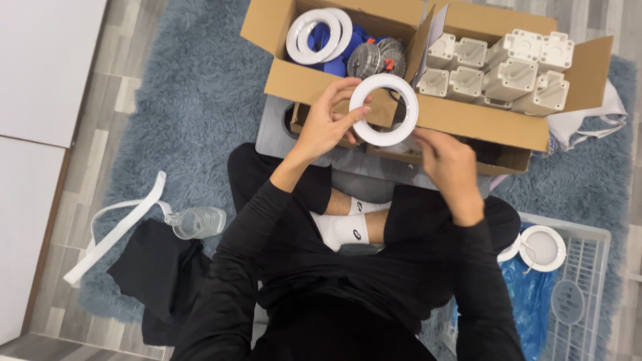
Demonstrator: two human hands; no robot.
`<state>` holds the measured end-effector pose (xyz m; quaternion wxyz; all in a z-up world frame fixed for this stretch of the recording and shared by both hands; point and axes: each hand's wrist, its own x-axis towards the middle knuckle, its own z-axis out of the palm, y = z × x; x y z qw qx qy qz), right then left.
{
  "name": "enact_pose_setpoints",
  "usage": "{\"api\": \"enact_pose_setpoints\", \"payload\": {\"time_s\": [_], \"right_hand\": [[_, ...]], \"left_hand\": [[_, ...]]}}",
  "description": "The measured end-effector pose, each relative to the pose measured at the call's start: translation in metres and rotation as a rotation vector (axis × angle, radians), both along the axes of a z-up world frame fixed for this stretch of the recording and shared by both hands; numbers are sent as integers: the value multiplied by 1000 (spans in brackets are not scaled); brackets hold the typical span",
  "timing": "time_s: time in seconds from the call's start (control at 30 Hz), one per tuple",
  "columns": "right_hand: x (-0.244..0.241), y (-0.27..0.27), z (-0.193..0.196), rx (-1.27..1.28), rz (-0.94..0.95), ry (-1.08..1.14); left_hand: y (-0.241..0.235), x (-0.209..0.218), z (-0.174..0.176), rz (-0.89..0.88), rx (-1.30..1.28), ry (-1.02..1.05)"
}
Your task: Assembling and inspecting recessed light fixtures from cardboard boxes while sitting on the floor.
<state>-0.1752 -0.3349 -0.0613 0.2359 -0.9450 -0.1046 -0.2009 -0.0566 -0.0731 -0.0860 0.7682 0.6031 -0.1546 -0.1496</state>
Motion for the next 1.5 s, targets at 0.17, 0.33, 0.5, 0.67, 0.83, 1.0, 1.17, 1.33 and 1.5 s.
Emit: {"api": "enact_pose_setpoints", "payload": {"time_s": [0.17, 0.33, 0.5, 0.67, 0.83, 1.0, 1.17, 1.33, 1.5], "right_hand": [[-21, -32, 17, 234, -62, 9], [-13, -33, 28, 766, -62, 76], [8, -16, 4, 807, 3, 100], [11, -5, 6, 741, -7, 93], [10, -6, 11, 432, -49, -43], [10, -4, 13, 651, -34, 72], [17, -18, -12, 1084, -44, 345], [18, -20, -27, 1223, -86, 438], [14, -16, -23, 1084, -50, 311]], "left_hand": [[-1, -4, 6, 25, 67, -63], [-12, -19, 18, -12, 54, -98], [-28, -39, 2, -9, 48, -81], [-35, -48, -6, 12, 7, -49], [-42, -55, -14, 12, -68, 25], [-43, -55, -16, 30, -81, 13], [-42, -57, -18, 32, -50, -22], [-40, -58, -17, 44, 13, -95], [-39, -59, -5, 73, 85, -153]]}}
